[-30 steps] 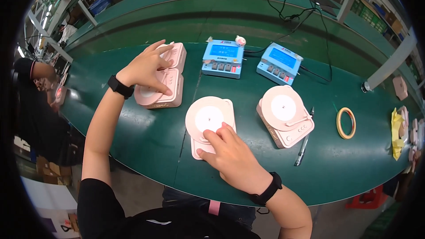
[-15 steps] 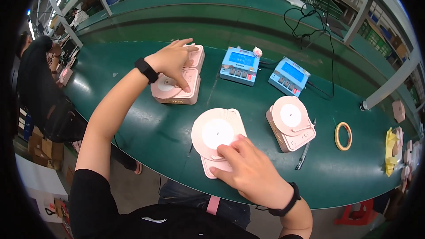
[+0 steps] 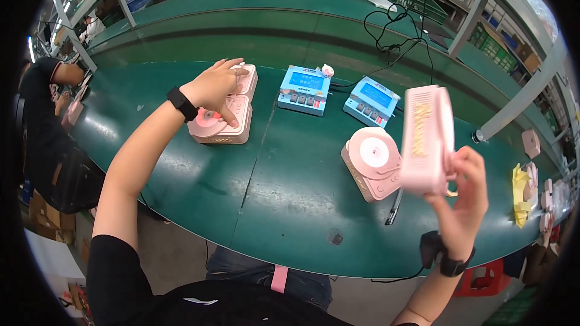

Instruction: The person picks up pink record players and speakers from a conveyor belt, places them on the table, and presses buttons on the devices while sliding the tonearms across the spinning platters. They then move the speakers and record players back onto the conveyor belt.

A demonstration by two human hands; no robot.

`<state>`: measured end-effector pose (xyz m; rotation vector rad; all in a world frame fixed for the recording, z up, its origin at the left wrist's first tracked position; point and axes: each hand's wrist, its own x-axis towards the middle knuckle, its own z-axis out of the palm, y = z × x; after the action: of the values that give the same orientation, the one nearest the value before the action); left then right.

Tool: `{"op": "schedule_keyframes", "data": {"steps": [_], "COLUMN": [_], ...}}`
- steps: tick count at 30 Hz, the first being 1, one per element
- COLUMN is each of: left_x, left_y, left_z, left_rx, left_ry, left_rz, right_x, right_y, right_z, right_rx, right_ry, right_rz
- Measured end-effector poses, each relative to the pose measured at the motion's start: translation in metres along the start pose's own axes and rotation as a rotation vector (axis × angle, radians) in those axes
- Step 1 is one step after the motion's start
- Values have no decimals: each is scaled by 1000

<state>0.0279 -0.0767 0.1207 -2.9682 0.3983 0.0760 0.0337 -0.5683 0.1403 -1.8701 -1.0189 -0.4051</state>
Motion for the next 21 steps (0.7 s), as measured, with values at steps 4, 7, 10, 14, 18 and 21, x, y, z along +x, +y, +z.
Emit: {"op": "schedule_keyframes", "data": {"steps": [4, 7, 10, 14, 18, 21], "left_x": [4, -15, -47, -42, -23, -20], "left_y": [9, -5, -49, -57, -17, 8], "left_z": [-5, 6, 3, 11, 29, 37], "left_rx": [66, -178, -419, -495, -536, -390], "left_ry": [-58, 109, 498, 427, 176, -34], "left_rz": [-8, 22, -279, -594, -554, -545], "right_x": [-7, 1, 10, 31, 71, 102], "right_y": [61, 107, 155, 216, 266, 294], "right_z": [-32, -41, -58, -95, -86, -62], "right_rx": [129, 139, 182, 216, 171, 182], "right_ry": [189, 240, 291, 330, 420, 497], "right_rz": [166, 196, 249, 367, 429, 536]}}
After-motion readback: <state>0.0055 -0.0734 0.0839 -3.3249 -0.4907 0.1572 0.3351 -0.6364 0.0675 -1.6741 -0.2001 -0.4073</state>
